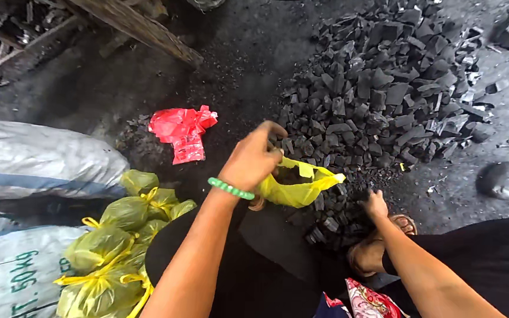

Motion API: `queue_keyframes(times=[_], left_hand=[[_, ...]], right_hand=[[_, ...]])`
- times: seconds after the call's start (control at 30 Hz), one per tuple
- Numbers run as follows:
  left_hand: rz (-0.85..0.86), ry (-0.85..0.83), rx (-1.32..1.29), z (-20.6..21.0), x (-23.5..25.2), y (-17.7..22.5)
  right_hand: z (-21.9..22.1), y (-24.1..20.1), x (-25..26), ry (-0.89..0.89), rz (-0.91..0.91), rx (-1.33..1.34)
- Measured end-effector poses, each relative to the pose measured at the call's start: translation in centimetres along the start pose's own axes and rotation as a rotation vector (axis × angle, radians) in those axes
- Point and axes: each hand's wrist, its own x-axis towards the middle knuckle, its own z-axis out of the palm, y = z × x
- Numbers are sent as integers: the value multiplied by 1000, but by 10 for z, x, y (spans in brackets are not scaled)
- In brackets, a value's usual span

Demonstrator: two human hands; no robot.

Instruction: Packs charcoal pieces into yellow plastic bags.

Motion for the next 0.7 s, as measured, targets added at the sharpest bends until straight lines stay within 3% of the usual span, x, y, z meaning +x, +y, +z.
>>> queue_keyframes(times=[0.1,0.17,0.3,0.4,0.43,0.5,0.6,0.7], left_hand=[[4,41,-423,-3,-3,-1],[14,0,-547,1,-5,-1],[94,-145,-503,22,-9,5],[146,-210,-514,35,-9,10],[146,-213,-535,36,-10,12],[147,-208,-610,37,-10,14],[159,-234,-723,39,-9,10],[155,-247,-778,43,-10,5]], right_hand=[[3,-13,-2,-30,-133,-57],[-13,-22,-1,-10,-207,77],[-80,-66,-21,74,-421,887],[-137,-106,-69,-70,-840,1398],[-150,-116,-86,-140,-977,1367],[-156,-132,-113,-110,-1101,981],[-124,-163,-121,19,-1041,114],[-82,-173,-99,41,-1050,-295]])
